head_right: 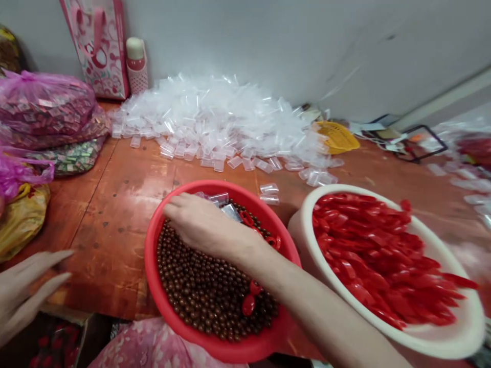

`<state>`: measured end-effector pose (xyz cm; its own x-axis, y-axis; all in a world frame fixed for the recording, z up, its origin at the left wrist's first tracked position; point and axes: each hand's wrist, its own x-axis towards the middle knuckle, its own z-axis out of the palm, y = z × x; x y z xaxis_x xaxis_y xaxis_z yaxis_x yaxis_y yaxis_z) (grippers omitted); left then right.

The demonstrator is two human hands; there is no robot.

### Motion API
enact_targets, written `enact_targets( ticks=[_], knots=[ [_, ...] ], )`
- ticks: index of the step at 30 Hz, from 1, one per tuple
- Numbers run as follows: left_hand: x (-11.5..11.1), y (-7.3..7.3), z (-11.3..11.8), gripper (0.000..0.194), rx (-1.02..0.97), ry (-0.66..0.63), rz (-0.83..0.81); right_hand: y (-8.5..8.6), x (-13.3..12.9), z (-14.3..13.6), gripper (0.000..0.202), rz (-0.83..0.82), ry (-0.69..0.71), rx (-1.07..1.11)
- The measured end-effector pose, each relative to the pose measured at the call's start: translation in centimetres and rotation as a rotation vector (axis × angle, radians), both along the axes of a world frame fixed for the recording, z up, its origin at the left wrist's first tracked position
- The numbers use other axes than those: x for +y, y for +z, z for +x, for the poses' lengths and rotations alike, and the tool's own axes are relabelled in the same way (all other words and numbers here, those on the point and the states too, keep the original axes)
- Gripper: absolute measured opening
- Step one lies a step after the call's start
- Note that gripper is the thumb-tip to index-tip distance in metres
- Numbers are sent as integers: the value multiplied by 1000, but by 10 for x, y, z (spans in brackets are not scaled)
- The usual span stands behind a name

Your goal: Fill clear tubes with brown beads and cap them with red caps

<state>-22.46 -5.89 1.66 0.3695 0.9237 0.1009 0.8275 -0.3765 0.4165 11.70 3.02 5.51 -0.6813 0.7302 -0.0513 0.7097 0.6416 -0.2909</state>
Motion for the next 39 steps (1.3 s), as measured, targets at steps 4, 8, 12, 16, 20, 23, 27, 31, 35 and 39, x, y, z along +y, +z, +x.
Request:
enact_targets(
  ticks=[4,8,12,16,20,23,27,31,35,39],
  knots=[
    [75,16,97,24,114,-387,127,-16,0,68,20,31,-391,-45],
    [99,10,174,32,221,-684,142,-25,-28,112,21,-21,-671,29],
    [113,-10,205,40,353,-735,181,-33,-57,133,22,-91,-786,56],
    [123,-22,212,48,433,-788,129,-41,-70,143,21,-170,-764,25],
    [115,-26,213,61,407,-771,5,-47,-74,140,13,-188,-666,-116],
    [106,-27,216,60,400,-701,-54,-50,-74,129,11,-135,-616,-272],
    [102,-31,222,50,454,-648,-30,-48,-74,119,13,-76,-581,-337],
    [103,-33,225,34,451,-678,30,-48,-69,110,13,6,-475,-157],
    [103,-31,226,20,449,-681,93,-62,-55,97,21,13,-254,-14],
    [99,-29,225,12,431,-707,140,-73,-40,92,19,-4,-146,-60]
  ],
)
